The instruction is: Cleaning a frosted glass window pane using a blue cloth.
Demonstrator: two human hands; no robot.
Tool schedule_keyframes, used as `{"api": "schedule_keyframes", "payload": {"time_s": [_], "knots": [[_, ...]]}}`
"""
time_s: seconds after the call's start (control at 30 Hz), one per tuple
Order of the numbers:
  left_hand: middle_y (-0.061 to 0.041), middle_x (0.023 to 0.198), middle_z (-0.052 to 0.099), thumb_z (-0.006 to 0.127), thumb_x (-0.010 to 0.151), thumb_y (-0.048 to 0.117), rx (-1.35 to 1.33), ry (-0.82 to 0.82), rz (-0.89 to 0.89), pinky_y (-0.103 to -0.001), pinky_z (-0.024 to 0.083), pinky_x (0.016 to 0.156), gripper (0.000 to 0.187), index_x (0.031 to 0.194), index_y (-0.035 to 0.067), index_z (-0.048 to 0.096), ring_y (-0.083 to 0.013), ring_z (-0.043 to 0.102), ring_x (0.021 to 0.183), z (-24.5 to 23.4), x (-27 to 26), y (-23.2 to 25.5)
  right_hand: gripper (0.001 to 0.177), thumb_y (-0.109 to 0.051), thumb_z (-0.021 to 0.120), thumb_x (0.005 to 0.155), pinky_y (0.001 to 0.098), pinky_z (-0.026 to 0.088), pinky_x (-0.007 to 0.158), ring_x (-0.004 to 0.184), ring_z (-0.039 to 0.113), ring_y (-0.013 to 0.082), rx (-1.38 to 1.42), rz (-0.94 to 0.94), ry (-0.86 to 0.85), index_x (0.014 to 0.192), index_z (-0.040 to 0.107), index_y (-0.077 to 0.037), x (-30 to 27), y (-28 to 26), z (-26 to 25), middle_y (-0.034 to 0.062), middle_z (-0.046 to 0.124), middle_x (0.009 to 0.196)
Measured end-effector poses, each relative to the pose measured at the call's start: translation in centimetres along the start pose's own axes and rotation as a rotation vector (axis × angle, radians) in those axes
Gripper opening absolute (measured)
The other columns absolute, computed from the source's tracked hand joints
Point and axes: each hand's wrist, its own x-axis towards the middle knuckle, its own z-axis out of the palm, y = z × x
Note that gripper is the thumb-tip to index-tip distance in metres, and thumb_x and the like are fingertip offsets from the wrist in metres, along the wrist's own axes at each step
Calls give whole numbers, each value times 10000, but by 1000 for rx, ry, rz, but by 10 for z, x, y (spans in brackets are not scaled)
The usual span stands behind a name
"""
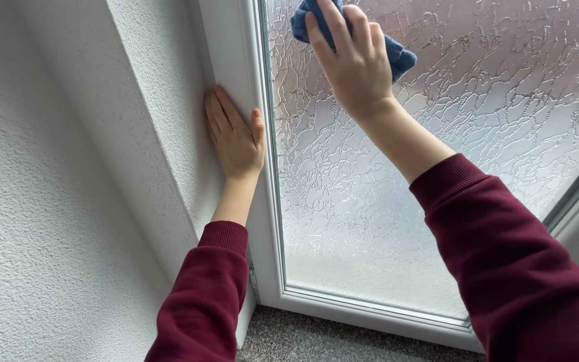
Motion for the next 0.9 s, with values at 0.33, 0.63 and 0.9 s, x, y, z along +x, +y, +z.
{"api": "schedule_keyframes", "payload": {"time_s": [0.33,0.63,0.9], "knots": [[-206,1521,349,246,1125,315,-171,-13,-76,-449,302,1207,572,1580,-31,244,-363,321,1478,-1,-1,-1,278,-36,525,992,309,466,683,1013,630,327,313,-104,-90,1201,671,-145,-69,-115,-70,181,629,1335],[-261,1573,264,407,1069,543,-144,-10,-173,-523,211,1239,812,1587,-42,187,-418,210,1524,2,-3,23,299,-83,520,1004,357,493,808,1141,586,361,746,-468,-425,1268,656,-119,-236,-169,-155,164,586,1442],[-285,1548,304,466,1059,530,-90,55,-175,-527,208,1234,816,1561,-70,235,-432,256,1501,2,-1,28,357,-108,547,995,426,427,952,1272,522,304,813,-748,-739,1338,624,-169,-296,-108,-209,66,548,1494]]}}
